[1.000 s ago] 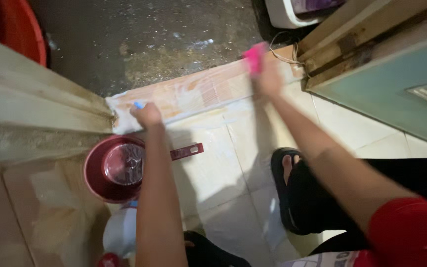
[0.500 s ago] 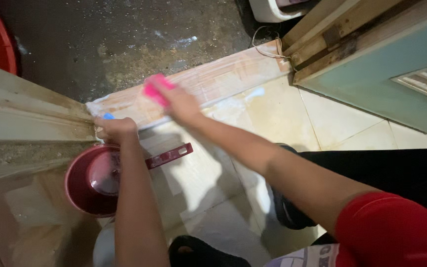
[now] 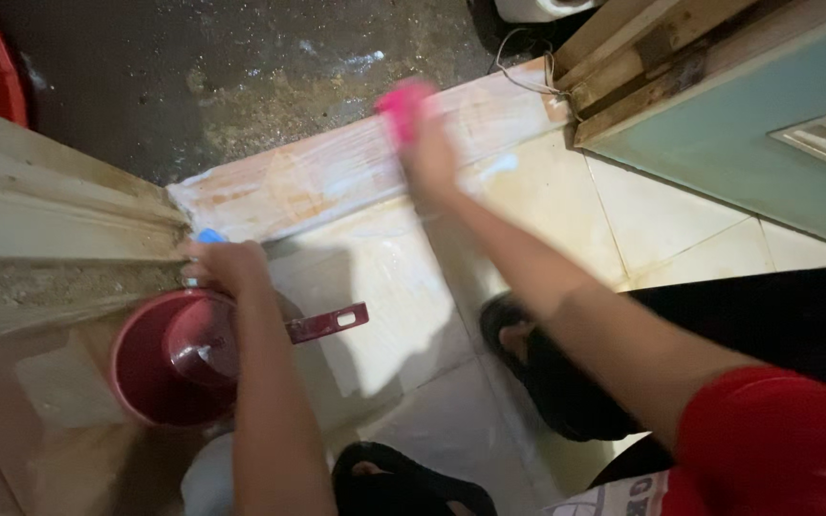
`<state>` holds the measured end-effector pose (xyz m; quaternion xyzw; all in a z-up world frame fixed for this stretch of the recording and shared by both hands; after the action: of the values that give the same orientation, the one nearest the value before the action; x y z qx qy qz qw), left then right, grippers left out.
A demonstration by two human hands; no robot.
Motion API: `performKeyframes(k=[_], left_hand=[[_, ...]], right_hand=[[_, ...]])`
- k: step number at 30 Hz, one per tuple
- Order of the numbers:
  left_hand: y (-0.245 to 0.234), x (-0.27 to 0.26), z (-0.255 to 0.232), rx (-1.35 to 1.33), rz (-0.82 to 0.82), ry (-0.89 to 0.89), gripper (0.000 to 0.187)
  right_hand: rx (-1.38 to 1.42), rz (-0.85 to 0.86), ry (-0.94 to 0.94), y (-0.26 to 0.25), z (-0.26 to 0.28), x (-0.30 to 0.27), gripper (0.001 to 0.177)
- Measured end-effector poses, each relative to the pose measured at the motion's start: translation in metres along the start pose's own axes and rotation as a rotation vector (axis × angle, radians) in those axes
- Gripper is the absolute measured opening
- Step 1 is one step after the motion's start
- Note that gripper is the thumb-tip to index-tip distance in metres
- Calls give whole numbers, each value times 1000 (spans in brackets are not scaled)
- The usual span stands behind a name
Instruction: The person scrubs a tiled floor using a pink scrub brush and a blue sponge. They apply a white cleaning agent and repeatedly scrub the same area, occasionally dipping the brush into a red bucket.
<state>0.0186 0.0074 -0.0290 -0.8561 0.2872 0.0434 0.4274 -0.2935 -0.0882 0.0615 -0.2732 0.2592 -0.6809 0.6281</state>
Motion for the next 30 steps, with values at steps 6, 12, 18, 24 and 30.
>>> performKeyframes(k=[6,12,18,24,30], left_hand=[[14,11,22,-206,20,178,61],[13,13,12,-259,141,-26,59],[-23,-14,-30,20,369,-1,70],[-77,-19,-121,-71,511,230,63],[-59,-26,-184,-74,462,257,62]], right_hand=[[-420,628,-204,128,125,-60,85],[-249,120,-93,71,49,-19,58],[-412,-93,160,-33,-6,26,83],[-379,316,-181,165,69,-27,49],[-303,417,-241,186,83,-25,38]])
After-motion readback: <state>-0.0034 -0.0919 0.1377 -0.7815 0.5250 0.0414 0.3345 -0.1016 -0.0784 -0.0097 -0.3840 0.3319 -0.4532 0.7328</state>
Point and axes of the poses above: each hand's wrist, its own x-axis towards the middle knuckle, its own y-axis out of the palm, z = x × y, the point moved 1 cm from there along x, towards the middle knuckle, and after that the axes turned 11 degrees about -x, right-handed, at the moved point
